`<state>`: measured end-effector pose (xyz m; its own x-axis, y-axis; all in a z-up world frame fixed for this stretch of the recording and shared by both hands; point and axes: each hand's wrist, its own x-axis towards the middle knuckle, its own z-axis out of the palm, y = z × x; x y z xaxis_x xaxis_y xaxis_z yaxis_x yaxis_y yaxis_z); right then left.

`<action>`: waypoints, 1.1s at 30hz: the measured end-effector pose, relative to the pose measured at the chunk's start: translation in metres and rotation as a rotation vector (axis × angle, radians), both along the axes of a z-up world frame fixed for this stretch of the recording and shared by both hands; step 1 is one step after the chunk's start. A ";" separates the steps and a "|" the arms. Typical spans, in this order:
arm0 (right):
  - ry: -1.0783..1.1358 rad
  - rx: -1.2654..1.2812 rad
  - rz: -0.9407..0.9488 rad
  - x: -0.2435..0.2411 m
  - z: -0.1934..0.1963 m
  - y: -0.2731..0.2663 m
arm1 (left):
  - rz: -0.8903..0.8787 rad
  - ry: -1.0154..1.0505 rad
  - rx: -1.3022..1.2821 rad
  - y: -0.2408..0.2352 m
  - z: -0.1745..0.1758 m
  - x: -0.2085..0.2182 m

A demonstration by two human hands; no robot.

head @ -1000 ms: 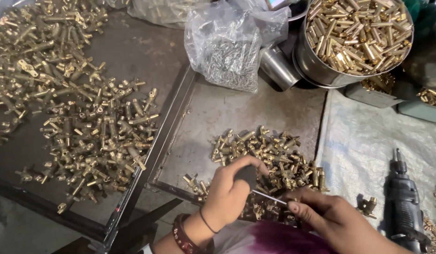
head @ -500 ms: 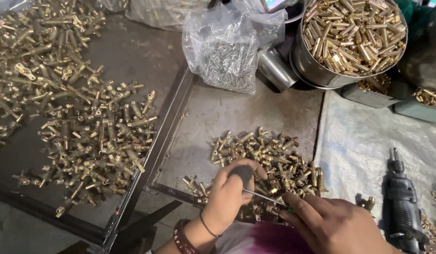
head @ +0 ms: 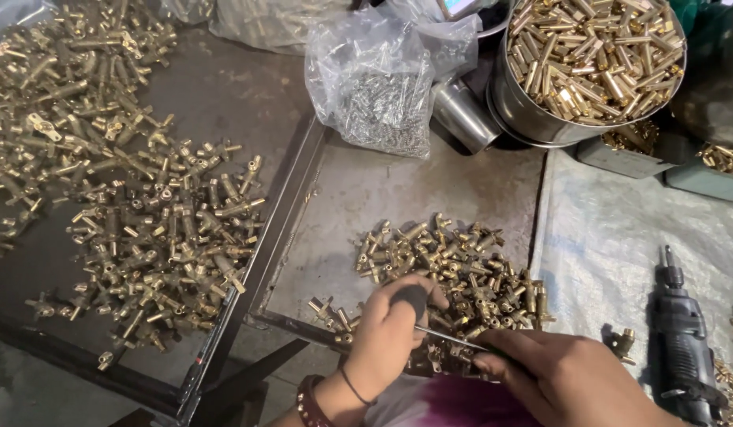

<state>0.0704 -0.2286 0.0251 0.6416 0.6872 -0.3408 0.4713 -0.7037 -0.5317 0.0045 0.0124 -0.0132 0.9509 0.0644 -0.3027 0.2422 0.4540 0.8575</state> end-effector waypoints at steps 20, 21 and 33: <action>-0.898 0.109 -0.605 0.068 -0.216 -0.251 | 0.570 -0.190 1.436 0.128 0.075 -0.031; -0.903 0.110 -0.607 0.069 -0.222 -0.262 | 0.572 -0.196 1.435 0.114 0.065 -0.028; -0.308 -0.130 -0.622 0.070 -0.095 -0.179 | -0.233 -0.686 1.326 -0.064 0.049 0.025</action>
